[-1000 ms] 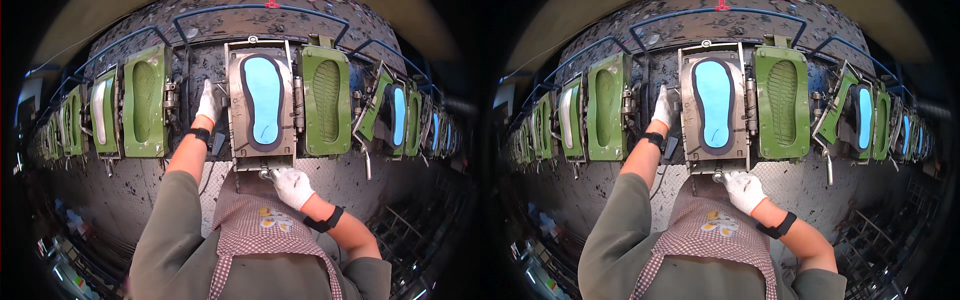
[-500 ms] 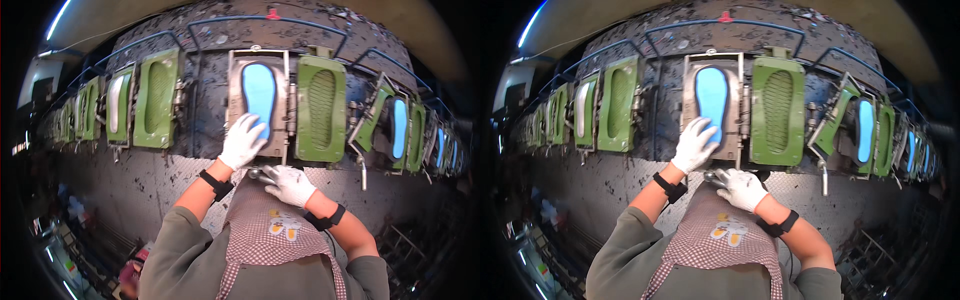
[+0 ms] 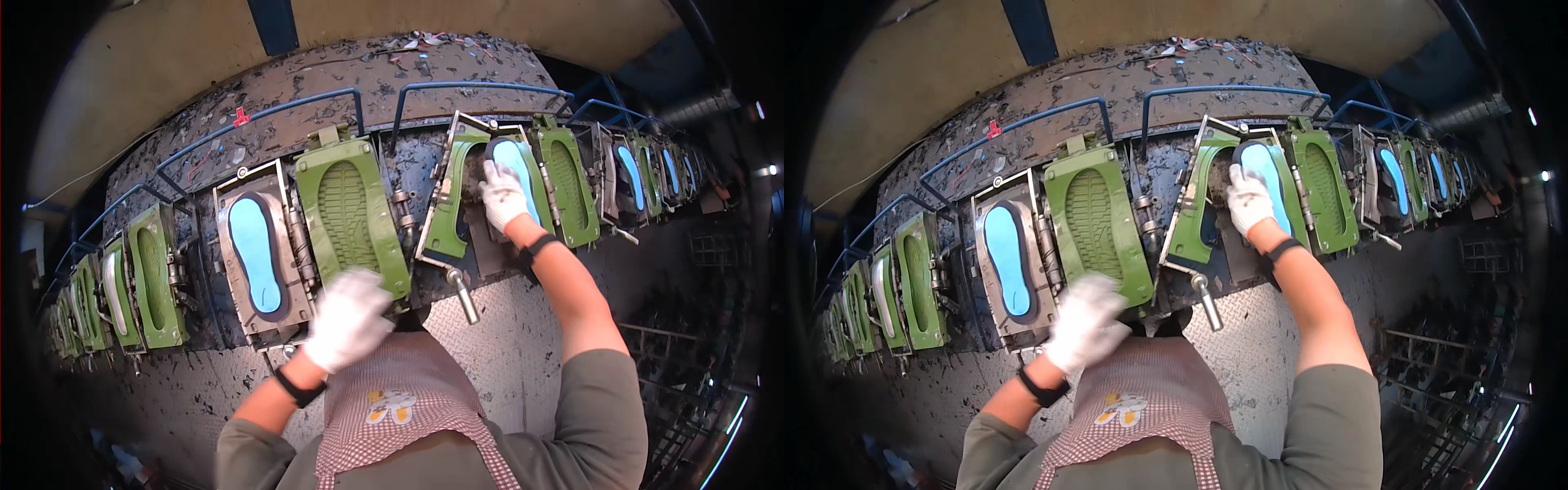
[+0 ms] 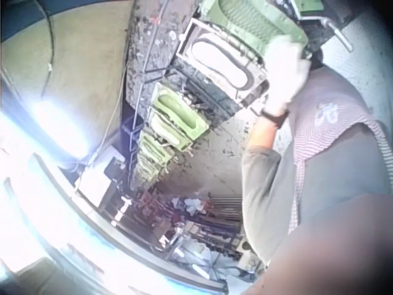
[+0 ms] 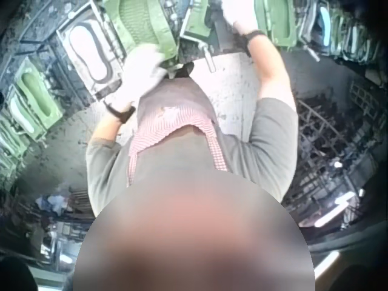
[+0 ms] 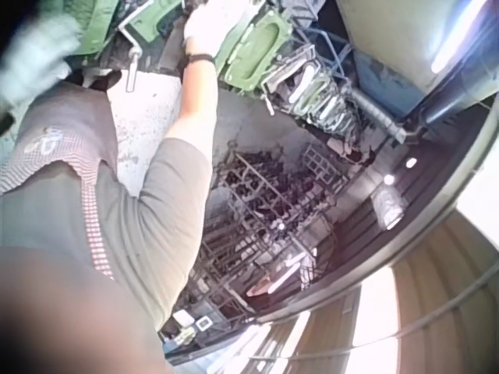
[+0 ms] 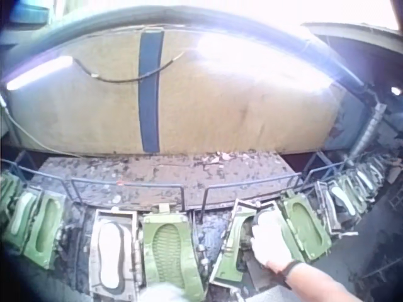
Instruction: Operating an industrial molding machine to produce shoe components by applying release agent and removing molded insoles.
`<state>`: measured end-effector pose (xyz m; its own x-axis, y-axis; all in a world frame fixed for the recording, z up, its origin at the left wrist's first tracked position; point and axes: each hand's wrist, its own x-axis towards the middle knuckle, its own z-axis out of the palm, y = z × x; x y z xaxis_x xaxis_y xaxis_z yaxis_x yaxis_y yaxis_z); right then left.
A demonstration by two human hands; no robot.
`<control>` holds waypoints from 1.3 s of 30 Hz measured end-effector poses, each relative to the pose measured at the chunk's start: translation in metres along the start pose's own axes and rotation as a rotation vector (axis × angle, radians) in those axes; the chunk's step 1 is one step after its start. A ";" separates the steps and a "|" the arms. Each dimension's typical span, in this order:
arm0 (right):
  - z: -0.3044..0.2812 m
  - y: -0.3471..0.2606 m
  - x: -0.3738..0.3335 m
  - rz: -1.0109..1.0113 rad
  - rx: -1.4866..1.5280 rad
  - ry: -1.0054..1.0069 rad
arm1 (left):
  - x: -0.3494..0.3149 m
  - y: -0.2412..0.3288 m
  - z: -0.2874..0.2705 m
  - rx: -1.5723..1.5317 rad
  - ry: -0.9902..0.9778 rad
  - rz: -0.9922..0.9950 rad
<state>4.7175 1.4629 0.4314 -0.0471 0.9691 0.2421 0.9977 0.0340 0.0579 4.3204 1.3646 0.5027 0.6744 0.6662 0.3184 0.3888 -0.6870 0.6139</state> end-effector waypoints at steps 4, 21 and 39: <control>-0.004 -0.009 0.052 -0.073 -0.156 -0.462 | 0.046 0.055 0.120 0.000 -0.269 0.473; 0.013 0.047 0.047 -0.117 0.367 -0.329 | 0.142 0.041 0.184 -0.125 0.218 -1.009; 0.017 0.106 -0.050 -0.233 0.726 -0.071 | 0.189 0.082 0.298 0.126 0.439 -0.510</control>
<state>4.8264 1.4216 0.4093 -0.2811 0.9298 0.2377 0.7446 0.3676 -0.5571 4.6668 1.3475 0.3986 0.0811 0.9532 0.2912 0.6786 -0.2668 0.6844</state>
